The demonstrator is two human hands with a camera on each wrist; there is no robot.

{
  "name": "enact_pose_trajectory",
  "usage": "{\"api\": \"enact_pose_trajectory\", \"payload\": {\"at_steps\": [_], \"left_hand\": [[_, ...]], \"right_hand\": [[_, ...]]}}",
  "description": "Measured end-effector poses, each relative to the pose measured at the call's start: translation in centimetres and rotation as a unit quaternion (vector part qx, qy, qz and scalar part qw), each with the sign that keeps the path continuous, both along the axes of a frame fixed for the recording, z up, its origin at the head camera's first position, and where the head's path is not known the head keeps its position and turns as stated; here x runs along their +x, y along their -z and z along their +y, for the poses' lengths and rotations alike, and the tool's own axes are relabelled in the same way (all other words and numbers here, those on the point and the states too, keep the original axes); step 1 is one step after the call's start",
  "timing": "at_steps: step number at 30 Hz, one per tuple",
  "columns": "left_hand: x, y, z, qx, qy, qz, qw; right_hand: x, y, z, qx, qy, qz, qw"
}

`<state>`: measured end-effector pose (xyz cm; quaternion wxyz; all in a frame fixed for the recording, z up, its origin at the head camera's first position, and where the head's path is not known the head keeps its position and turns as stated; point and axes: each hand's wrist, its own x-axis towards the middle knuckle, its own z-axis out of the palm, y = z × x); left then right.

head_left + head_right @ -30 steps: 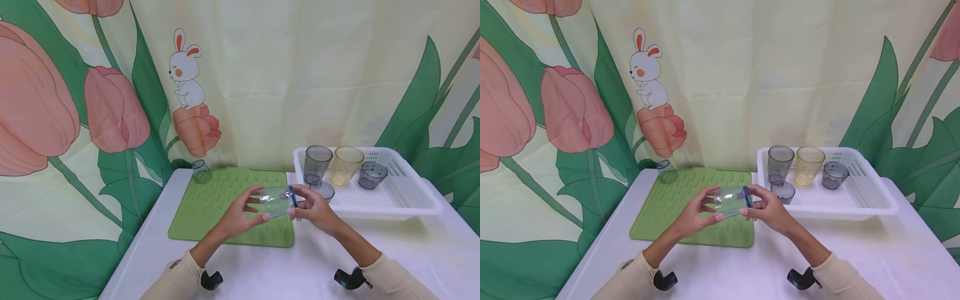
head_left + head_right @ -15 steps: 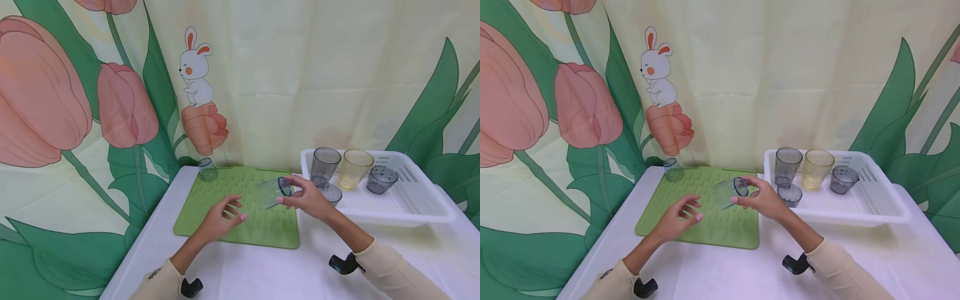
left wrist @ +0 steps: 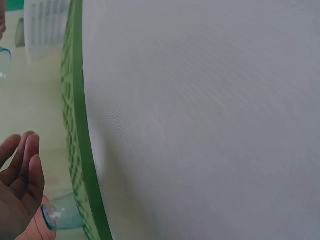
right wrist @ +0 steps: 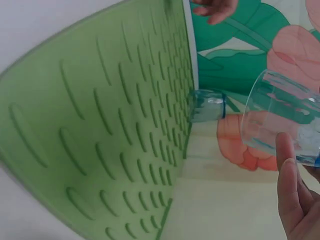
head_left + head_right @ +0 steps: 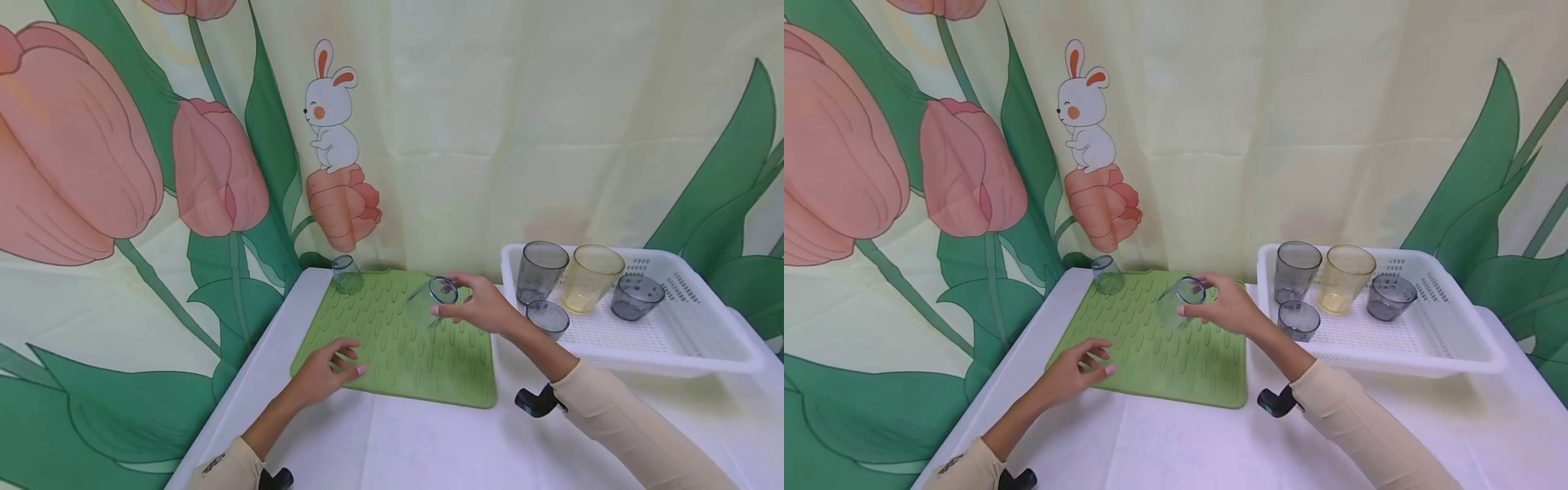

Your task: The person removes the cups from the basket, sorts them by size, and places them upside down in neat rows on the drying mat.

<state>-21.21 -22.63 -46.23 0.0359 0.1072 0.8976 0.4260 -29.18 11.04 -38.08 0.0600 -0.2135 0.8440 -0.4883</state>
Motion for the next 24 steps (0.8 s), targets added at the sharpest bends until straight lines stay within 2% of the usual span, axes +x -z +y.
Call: {"api": "enact_pose_trajectory", "payload": {"at_steps": [6,13,17,24], "left_hand": [[0.1,0.3,-2.5,-0.029,-0.053,-0.017,0.9980],[-0.3,1.2,-4.8,-0.045,-0.101,-0.046,0.9928],[-0.2,1.5,-5.8,-0.057,-0.109,-0.050,0.9912],[-0.1,1.6,-6.8,-0.081,-0.106,-0.025,0.9907]], "right_hand": [[-1.7,-0.5,-1.8,0.005,-0.008,0.005,0.9999],[-4.2,-0.1,-3.8,0.022,0.001,-0.004,0.9998],[-5.3,0.1,-5.0,0.006,-0.005,-0.021,0.9997],[-6.9,0.6,-7.3,-0.012,-0.007,-0.042,0.9990]]}}
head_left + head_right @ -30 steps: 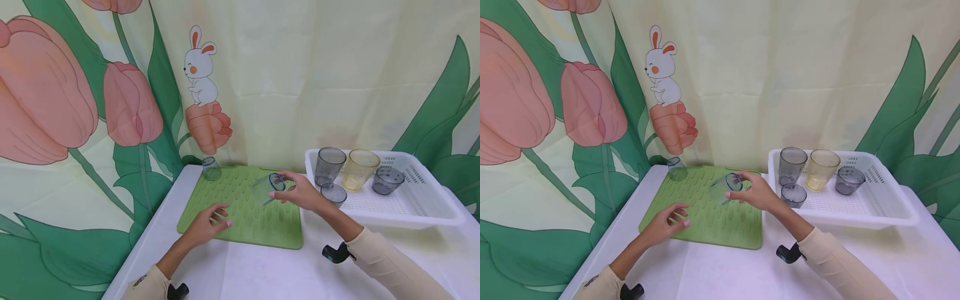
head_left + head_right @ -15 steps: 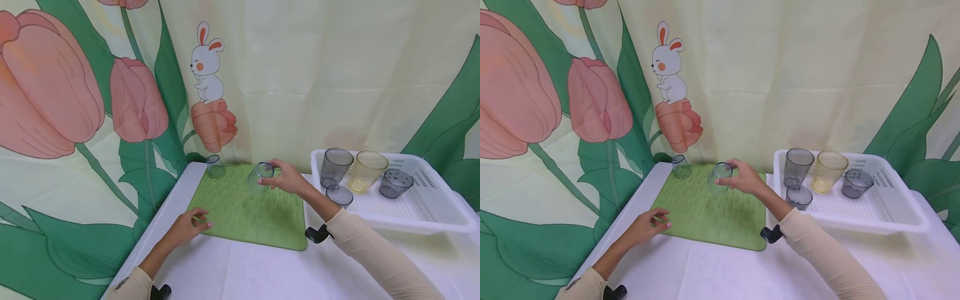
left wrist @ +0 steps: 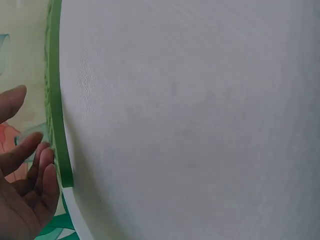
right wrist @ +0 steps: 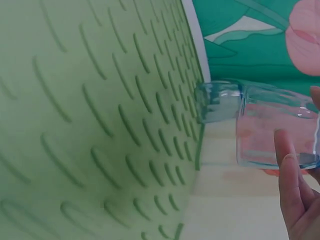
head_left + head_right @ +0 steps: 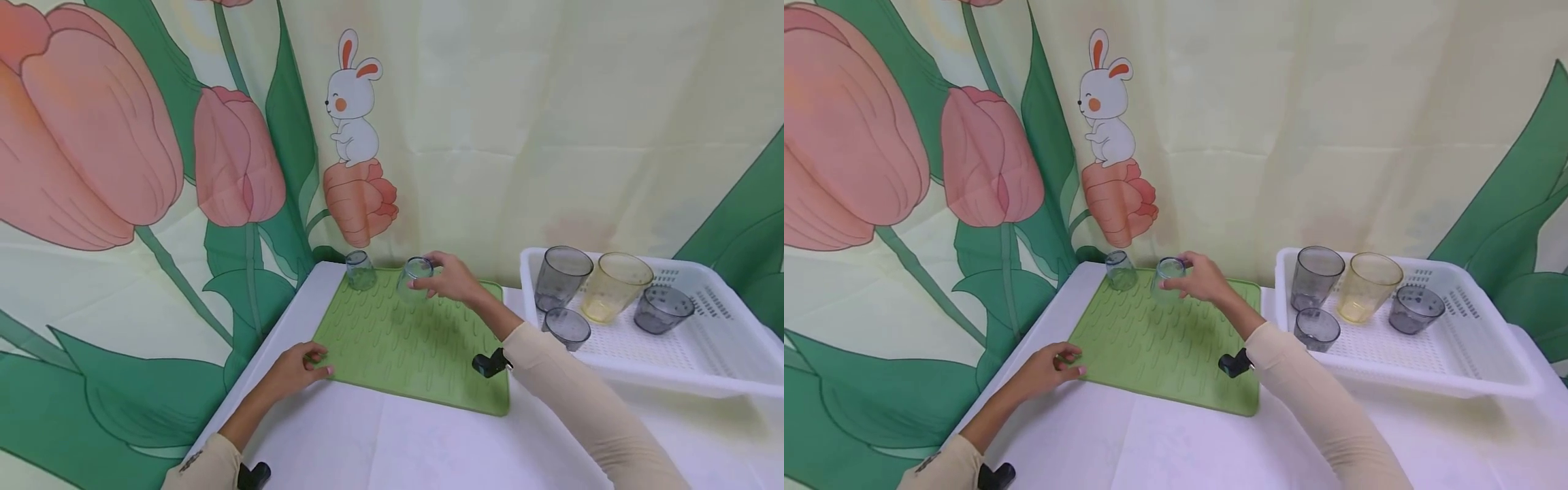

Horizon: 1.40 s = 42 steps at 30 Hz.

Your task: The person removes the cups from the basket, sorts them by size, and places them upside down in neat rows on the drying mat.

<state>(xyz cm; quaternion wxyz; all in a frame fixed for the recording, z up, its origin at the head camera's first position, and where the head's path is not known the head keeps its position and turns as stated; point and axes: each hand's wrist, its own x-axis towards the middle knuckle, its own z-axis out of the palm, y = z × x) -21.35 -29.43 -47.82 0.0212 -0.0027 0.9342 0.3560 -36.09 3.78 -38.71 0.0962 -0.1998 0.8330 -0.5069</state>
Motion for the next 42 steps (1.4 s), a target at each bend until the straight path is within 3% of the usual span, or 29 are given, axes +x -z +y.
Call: {"api": "enact_pose_trajectory", "payload": {"at_steps": [6,15,26,33,42], "left_hand": [[-0.1,0.4,-1.0,0.013,0.000,-0.009,0.9999],[-0.7,0.9,-1.7,0.015,0.007,0.007,0.9998],[-1.2,1.0,-1.7,-0.014,0.007,0.004,0.9999],[-1.8,1.5,-1.8,-0.016,0.009,-0.003,0.9998],[-1.8,1.3,-1.9,-0.016,0.007,-0.008,0.9998]], "right_hand": [[-1.5,1.1,-1.6,0.003,0.007,-0.026,0.9996],[-3.6,2.3,-3.5,-0.009,0.019,-0.038,0.9991],[-6.2,4.2,-5.0,-0.002,0.047,-0.049,0.9977],[-7.2,5.1,-5.7,0.032,0.063,-0.046,0.9965],[-7.9,5.7,-7.0,0.033,0.073,-0.044,0.9958]]}}
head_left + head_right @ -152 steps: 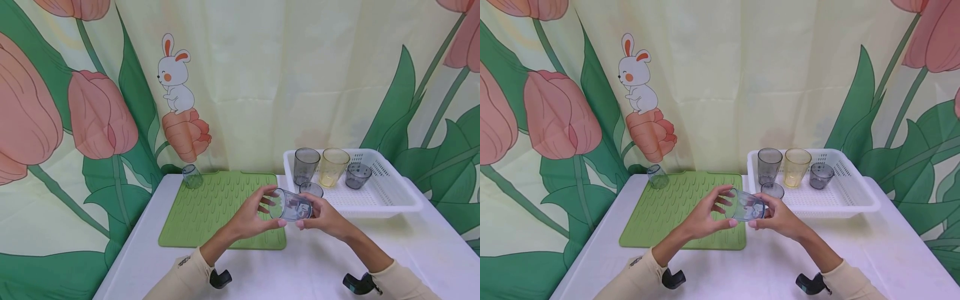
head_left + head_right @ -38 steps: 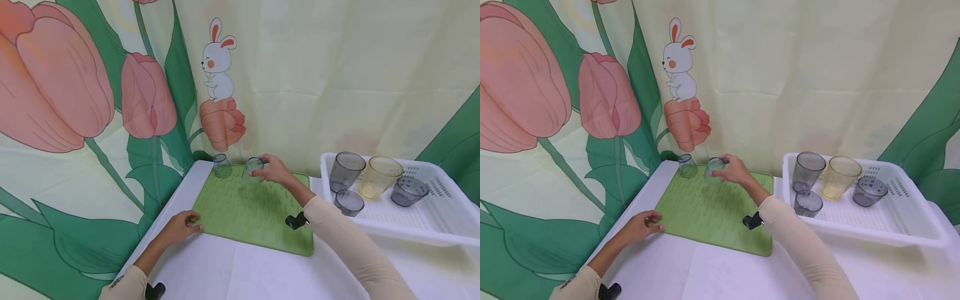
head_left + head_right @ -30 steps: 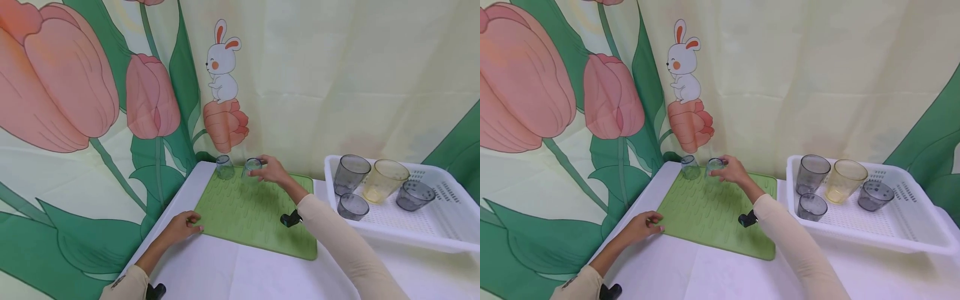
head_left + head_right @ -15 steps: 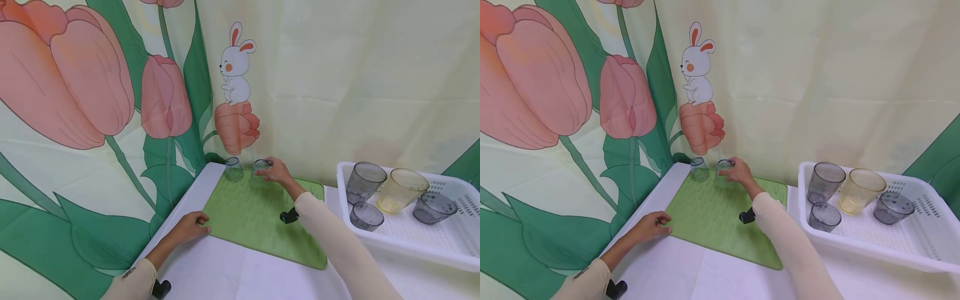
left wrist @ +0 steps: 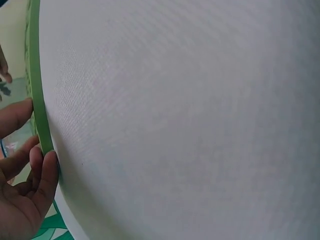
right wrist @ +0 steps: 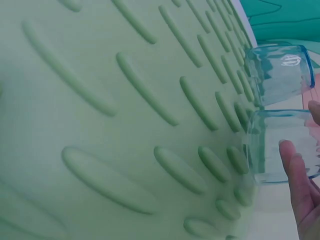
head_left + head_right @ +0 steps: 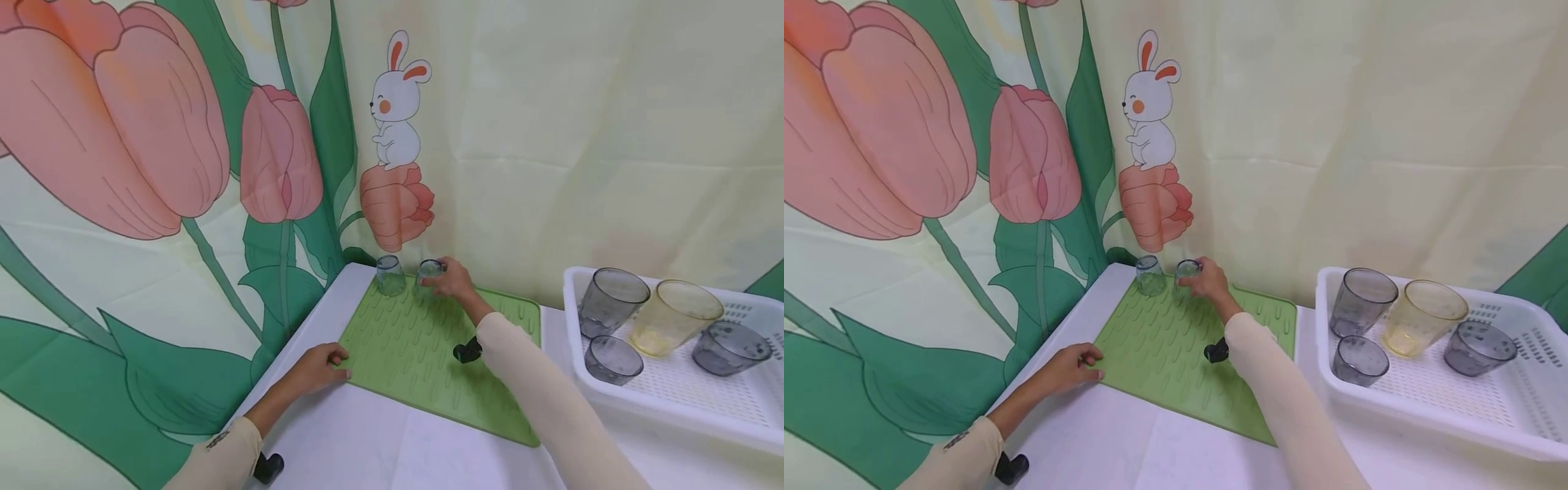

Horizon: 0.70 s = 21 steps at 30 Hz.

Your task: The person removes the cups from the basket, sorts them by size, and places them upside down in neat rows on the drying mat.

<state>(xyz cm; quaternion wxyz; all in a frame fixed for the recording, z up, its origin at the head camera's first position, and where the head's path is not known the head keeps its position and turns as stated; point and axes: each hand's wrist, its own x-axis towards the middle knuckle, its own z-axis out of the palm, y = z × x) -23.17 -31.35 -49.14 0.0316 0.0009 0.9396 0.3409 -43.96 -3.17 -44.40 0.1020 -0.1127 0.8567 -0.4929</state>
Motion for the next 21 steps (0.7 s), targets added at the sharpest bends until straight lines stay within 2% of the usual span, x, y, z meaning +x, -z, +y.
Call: {"api": "enact_pose_trajectory", "payload": {"at_steps": [10,21], "left_hand": [[0.1,-0.1,0.5,-0.001,-0.011,-0.006,0.9999],[0.0,-0.3,0.4,-0.009,-0.014,-0.009,0.9998]], "right_hand": [[-0.4,0.4,0.2,0.000,0.013,-0.022,0.9997],[-0.9,1.2,-0.2,0.004,-0.019,-0.021,0.9996]]}}
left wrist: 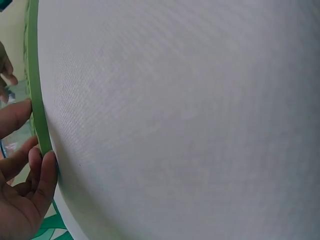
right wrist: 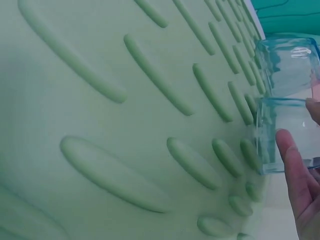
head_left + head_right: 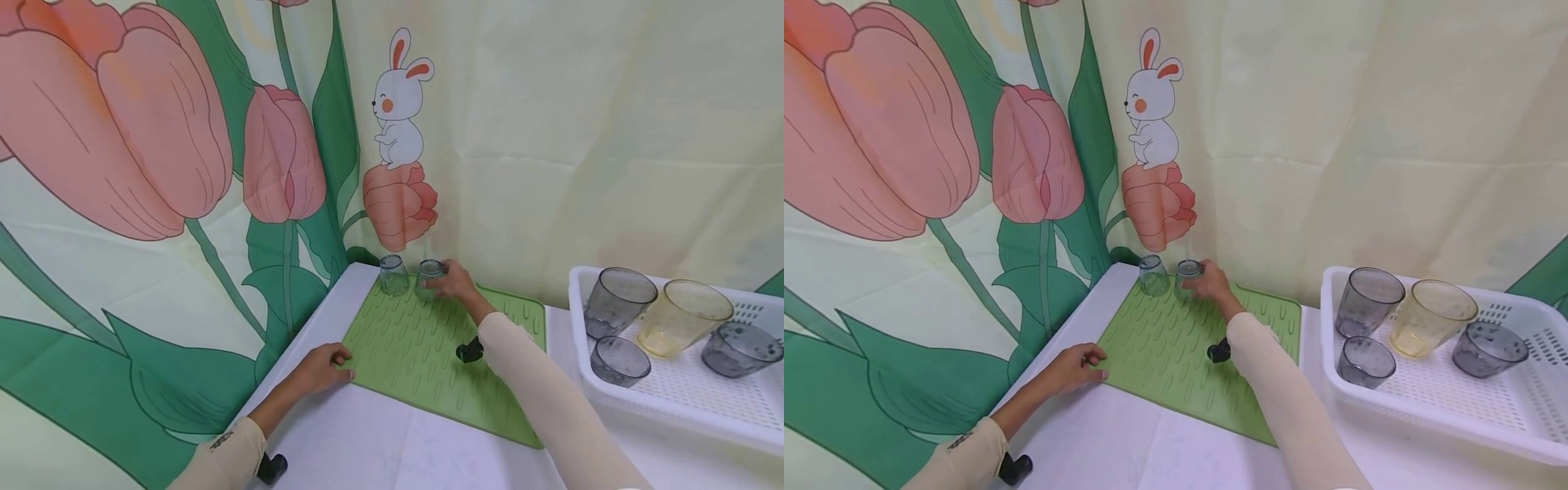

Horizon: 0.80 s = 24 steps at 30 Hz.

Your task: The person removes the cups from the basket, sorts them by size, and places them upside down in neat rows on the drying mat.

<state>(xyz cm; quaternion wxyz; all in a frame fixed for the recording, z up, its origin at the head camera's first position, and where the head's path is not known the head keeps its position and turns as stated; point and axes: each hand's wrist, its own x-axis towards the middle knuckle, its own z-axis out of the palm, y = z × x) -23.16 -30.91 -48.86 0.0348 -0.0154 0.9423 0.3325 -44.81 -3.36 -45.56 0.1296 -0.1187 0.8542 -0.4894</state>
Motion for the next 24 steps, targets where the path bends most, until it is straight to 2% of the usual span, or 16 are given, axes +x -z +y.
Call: {"api": "enact_pose_trajectory", "payload": {"at_steps": [9,16,24], "left_hand": [[0.0,0.1,0.5,-0.005,0.003,-0.006,1.0000],[-0.3,-0.2,0.5,-0.014,0.007,0.000,0.9999],[-0.1,-0.4,0.2,-0.012,0.001,-0.010,0.9999]], "right_hand": [[0.2,0.3,0.7,0.010,0.005,-0.003,0.9999],[0.7,-0.3,1.5,-0.011,-0.002,-0.002,0.9999],[2.3,-1.0,2.0,-0.003,-0.018,0.014,0.9997]]}}
